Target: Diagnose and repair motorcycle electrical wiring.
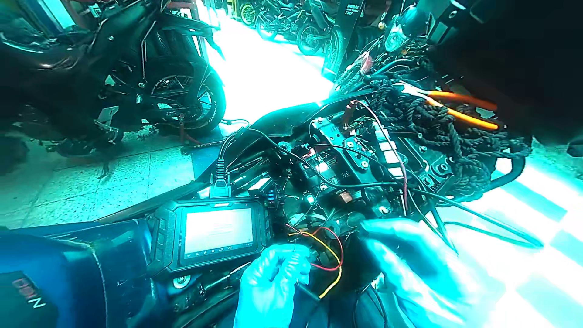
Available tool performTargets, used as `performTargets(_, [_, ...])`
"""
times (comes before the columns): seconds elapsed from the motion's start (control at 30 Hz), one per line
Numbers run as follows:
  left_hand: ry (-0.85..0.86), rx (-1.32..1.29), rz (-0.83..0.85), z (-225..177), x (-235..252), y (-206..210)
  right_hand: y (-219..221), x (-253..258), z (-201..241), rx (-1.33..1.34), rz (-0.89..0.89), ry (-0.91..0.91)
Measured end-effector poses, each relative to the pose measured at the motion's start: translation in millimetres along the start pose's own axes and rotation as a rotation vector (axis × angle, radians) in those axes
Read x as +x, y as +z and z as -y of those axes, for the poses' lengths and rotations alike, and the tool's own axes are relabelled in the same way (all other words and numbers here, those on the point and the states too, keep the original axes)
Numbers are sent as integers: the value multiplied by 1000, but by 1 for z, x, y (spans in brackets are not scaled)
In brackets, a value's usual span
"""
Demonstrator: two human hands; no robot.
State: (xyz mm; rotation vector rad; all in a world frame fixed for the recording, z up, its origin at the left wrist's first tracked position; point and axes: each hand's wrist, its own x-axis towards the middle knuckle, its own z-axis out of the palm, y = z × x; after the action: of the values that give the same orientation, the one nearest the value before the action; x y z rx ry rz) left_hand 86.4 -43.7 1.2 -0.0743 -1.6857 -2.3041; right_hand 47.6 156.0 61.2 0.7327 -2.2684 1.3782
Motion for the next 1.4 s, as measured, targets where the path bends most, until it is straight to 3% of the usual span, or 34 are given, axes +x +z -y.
performTargets(0.13, [-43,-36,-23,0,13,-3,29,41,-24,-247,56,-16])
performTargets(0.37, [-275,-147,-8,-9,28,-11,39,48,-31,-53,152,175])
performTargets(0.47, [-332,-103,-42,-13,32,-11,31,37,-18,-88,217,89])
performTargets(0.67, [-324,19,-65,-15,32,-8,47,20,8,-531,425,-66])
performTargets(0.77, [-340,-43,-80,-18,29,-5,59,7,1,-610,271,-102])
performTargets(0.87, [-321,-163,-50,-13,28,-6,60,-5,-2,-519,172,-91])
performTargets(1.03, [-245,-52,104,-15,27,-13,54,-24,-15,-377,31,-133])
performTargets(1.17, [-256,99,233,-33,32,-20,46,-23,-14,-359,-9,-115])
performTargets(1.4, [-200,124,268,-41,33,-19,45,-25,-11,-368,-21,-102])
